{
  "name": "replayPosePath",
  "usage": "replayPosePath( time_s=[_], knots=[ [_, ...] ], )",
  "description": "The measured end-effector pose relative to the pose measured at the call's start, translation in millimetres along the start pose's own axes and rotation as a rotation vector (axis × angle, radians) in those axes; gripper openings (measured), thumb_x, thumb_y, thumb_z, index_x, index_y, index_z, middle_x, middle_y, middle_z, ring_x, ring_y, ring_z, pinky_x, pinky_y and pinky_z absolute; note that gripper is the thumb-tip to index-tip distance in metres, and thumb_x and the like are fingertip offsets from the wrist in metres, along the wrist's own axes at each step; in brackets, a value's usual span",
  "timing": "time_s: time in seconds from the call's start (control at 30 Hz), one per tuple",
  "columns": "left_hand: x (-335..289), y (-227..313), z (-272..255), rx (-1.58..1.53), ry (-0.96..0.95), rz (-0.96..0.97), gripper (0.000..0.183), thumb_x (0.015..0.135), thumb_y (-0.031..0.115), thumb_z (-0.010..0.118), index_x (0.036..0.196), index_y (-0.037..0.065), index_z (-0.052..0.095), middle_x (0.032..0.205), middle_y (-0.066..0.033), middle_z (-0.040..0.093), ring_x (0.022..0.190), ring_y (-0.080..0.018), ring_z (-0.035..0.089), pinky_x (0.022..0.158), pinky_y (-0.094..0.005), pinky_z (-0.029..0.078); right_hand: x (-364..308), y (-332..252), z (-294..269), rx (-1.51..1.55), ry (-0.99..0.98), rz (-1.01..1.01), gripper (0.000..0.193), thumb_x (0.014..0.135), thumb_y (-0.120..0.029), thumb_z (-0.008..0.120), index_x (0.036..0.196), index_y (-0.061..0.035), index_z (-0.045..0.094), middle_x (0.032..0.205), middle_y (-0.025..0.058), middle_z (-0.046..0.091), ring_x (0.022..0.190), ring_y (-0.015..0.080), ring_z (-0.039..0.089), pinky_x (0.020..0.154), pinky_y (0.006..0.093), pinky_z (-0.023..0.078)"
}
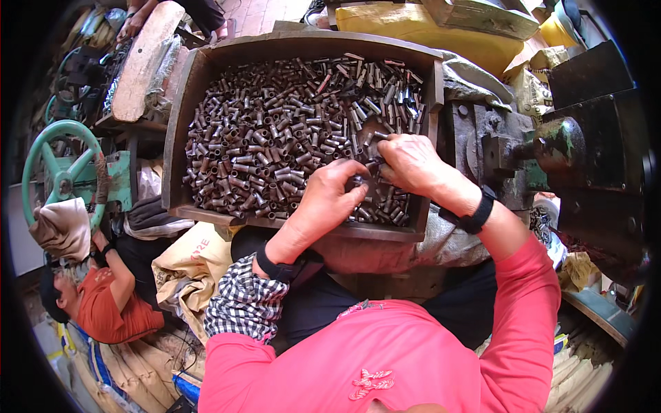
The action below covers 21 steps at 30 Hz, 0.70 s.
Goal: Manually inspect and load small metal components into a pressing or punching machine.
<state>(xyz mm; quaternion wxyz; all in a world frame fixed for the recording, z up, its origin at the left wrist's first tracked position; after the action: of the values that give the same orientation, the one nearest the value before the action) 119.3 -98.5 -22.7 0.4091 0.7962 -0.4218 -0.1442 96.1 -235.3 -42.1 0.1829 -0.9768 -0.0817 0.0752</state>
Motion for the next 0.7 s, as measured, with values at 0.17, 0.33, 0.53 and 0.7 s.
replayPosePath(
  time_s=[0.17, 0.33, 0.53, 0.7],
  knots=[
    [8.6, -1.5, 21.6, 0.440, -0.111, -0.053, 0.025, 0.078, 0.010, 0.061, 0.103, 0.008, 0.056, 0.084, -0.0149, 0.058, 0.071, -0.0342, 0.062, 0.059, -0.0428, 0.050, -31.0, 6.8, -28.2, 0.313, 0.357, 0.083, 0.019, 0.068, -0.010, 0.062, 0.077, 0.0039, 0.053, 0.072, 0.0211, 0.058, 0.075, 0.0394, 0.059, 0.069, 0.0447, 0.047],
    [24.3, -1.5, 40.3, 0.640, -0.186, 0.036, 0.019, 0.075, 0.006, 0.058, 0.092, 0.007, 0.053, 0.079, -0.0148, 0.057, 0.066, -0.0328, 0.063, 0.055, -0.0409, 0.052, -56.5, 10.7, -28.9, 0.517, 0.369, 0.170, 0.018, 0.067, -0.004, 0.061, 0.077, 0.0043, 0.049, 0.075, 0.0229, 0.057, 0.072, 0.0402, 0.058, 0.063, 0.0419, 0.046],
    [25.9, -1.0, 56.8, 0.696, -0.233, 0.114, 0.012, 0.076, 0.004, 0.055, 0.088, 0.004, 0.051, 0.077, -0.0130, 0.057, 0.065, -0.0293, 0.064, 0.054, -0.0380, 0.052, -81.8, 15.3, -28.8, 0.608, 0.466, 0.187, 0.016, 0.074, -0.006, 0.060, 0.081, 0.0036, 0.050, 0.077, 0.0209, 0.058, 0.073, 0.0382, 0.059, 0.064, 0.0410, 0.046],
    [26.0, 0.4, 55.7, 0.597, -0.208, 0.077, 0.019, 0.073, 0.009, 0.062, 0.086, 0.002, 0.050, 0.079, -0.0161, 0.059, 0.064, -0.0295, 0.063, 0.054, -0.0383, 0.051, -81.4, 19.4, -25.7, 0.641, 0.488, 0.200, 0.012, 0.075, -0.005, 0.060, 0.084, 0.0025, 0.057, 0.079, 0.0186, 0.060, 0.076, 0.0343, 0.061, 0.066, 0.0386, 0.047]
  ],
)
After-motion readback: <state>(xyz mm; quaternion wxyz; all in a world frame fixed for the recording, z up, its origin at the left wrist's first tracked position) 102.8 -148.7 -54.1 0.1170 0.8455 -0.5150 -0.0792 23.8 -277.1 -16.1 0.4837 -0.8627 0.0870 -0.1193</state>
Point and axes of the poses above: each hand's wrist, its own x-axis towards the middle knuckle, its own z-axis out of the palm, y = z × x, the point moved 6 cm from there along x, towards the middle knuckle
